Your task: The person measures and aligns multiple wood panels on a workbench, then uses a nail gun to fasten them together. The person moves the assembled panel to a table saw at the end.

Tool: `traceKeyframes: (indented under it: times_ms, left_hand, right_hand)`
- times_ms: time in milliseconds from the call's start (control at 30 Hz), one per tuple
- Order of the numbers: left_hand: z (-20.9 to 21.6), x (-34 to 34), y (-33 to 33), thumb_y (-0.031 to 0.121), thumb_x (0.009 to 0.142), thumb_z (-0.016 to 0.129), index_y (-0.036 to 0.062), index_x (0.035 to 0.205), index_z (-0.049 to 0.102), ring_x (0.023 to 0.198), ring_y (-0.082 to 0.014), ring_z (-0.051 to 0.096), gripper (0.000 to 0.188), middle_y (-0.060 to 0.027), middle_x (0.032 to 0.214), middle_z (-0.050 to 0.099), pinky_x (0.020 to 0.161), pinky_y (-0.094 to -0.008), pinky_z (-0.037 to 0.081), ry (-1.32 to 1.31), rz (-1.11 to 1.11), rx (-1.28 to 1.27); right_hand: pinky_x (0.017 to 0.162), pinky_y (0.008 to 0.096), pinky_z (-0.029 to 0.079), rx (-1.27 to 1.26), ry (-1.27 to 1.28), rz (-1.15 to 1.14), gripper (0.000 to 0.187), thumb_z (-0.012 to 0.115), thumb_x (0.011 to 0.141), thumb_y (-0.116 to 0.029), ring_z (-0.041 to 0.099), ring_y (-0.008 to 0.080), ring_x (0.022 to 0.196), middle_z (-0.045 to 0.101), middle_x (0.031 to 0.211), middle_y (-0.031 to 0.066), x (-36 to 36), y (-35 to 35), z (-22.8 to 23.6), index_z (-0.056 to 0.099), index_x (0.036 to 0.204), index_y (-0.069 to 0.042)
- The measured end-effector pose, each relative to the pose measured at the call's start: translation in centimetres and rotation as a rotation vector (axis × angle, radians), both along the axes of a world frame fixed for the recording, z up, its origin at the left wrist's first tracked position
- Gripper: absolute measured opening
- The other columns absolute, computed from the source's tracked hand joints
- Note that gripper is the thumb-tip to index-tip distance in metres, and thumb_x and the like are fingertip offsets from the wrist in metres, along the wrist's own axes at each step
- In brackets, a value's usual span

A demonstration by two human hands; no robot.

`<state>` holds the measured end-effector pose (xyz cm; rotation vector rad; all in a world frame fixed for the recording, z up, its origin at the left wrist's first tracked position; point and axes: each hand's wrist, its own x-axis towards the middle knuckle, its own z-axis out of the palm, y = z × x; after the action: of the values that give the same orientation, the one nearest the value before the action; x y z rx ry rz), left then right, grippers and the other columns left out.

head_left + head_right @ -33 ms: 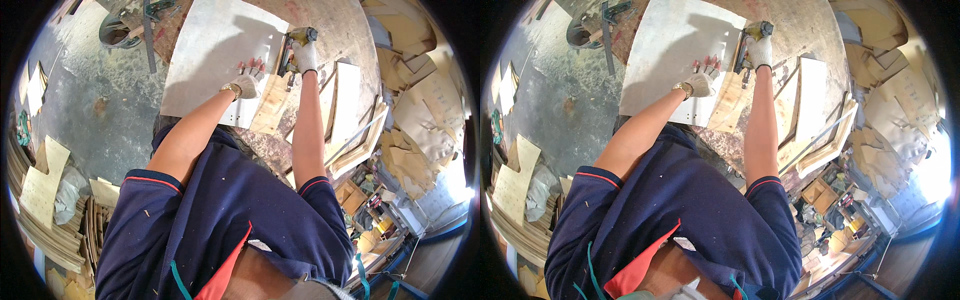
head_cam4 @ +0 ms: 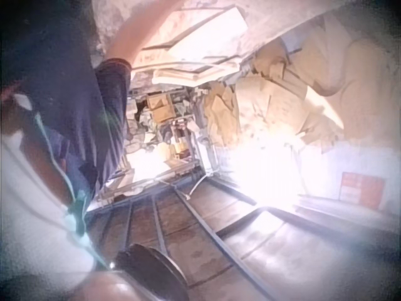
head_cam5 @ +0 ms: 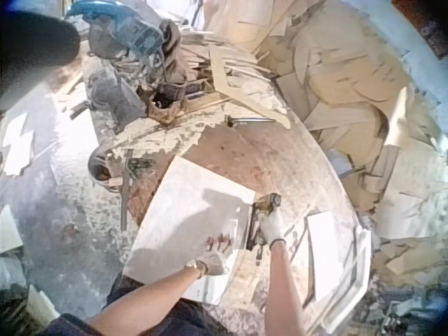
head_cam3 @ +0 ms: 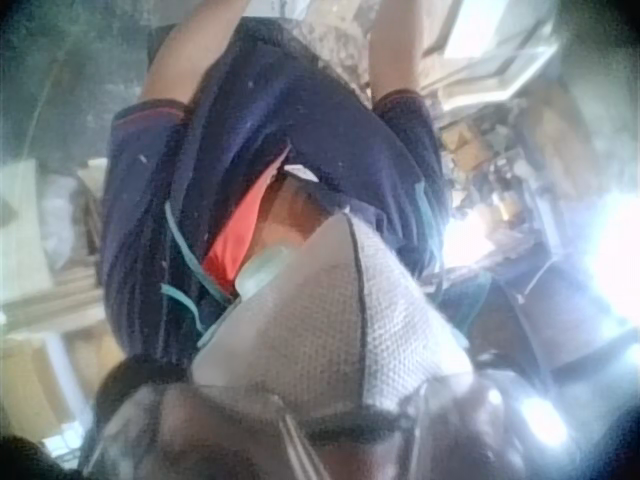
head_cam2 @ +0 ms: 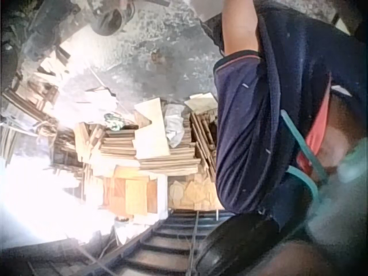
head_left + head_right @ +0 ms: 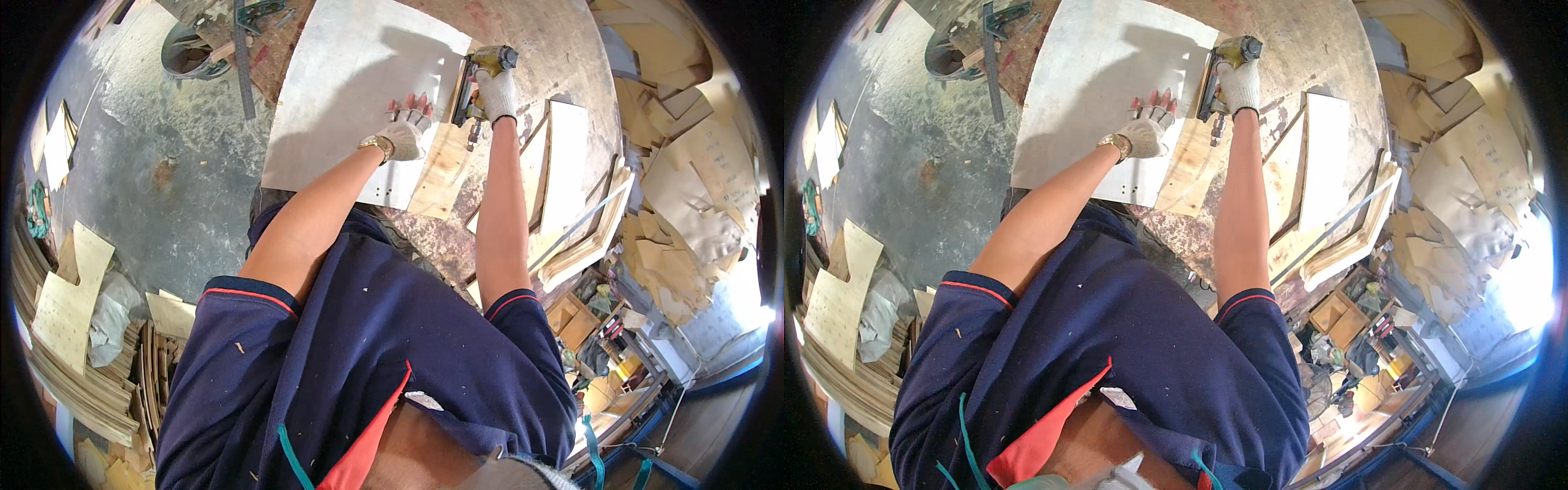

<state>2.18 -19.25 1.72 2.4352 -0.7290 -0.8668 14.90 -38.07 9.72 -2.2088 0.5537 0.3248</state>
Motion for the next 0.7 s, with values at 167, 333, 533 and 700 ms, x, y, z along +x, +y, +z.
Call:
traceKeyframes:
  times_ms: [167, 333, 533, 700]
  left_hand:
    - [0.8, 1.0, 0.2, 0.042, 0.088, 0.064, 0.0102, 0.165, 0.006, 0.159, -0.0403, -0.006, 0.102, -0.0175, 0.173, -0.003, 0.124, -0.0648, 0.000, 0.035, -0.002, 0.006]
    - [1.0, 1.2, 0.2, 0.038, 0.086, 0.066, 0.0120, 0.166, 0.005, 0.159, -0.0379, -0.007, 0.104, -0.0158, 0.173, -0.003, 0.125, -0.0637, 0.001, 0.051, 0.011, 0.001]
    - [1.5, 1.4, 0.1, 0.034, 0.085, 0.066, 0.0127, 0.166, 0.002, 0.159, -0.0368, -0.007, 0.105, -0.0129, 0.174, -0.002, 0.125, -0.0636, 0.002, 0.053, 0.019, 0.019]
    - [1.5, 1.5, 0.3, 0.035, 0.086, 0.065, 0.0132, 0.166, 0.000, 0.159, -0.0359, -0.007, 0.105, -0.0121, 0.174, -0.002, 0.125, -0.0633, 0.002, 0.051, 0.000, 0.042]
  right_hand:
    - [0.048, 0.0336, 0.053, 0.091, 0.022, -0.025, 0.033, 0.063, 0.086, -0.011, 0.063, 0.0177, 0.052, 0.070, 0.077, 0.0100, -2.5, 0.4, 0.2, 0.057, 0.117, -0.003]
    - [0.046, 0.0338, 0.053, 0.054, 0.055, -0.072, 0.035, 0.064, 0.086, -0.012, 0.061, 0.0172, 0.051, 0.066, 0.074, 0.0094, -5.7, 1.0, 0.3, 0.056, 0.120, -0.005]
    - [0.048, 0.0354, 0.053, 0.054, 0.066, -0.087, 0.032, 0.065, 0.088, -0.011, 0.062, 0.0192, 0.052, 0.066, 0.076, 0.0124, -8.9, 1.6, 0.5, 0.057, 0.117, -0.003]
    - [0.050, 0.0372, 0.053, -0.006, 0.044, -0.102, 0.034, 0.067, 0.088, -0.015, 0.065, 0.0216, 0.053, 0.066, 0.072, 0.0127, -10.5, 3.7, 2.3, 0.057, 0.117, -0.001]
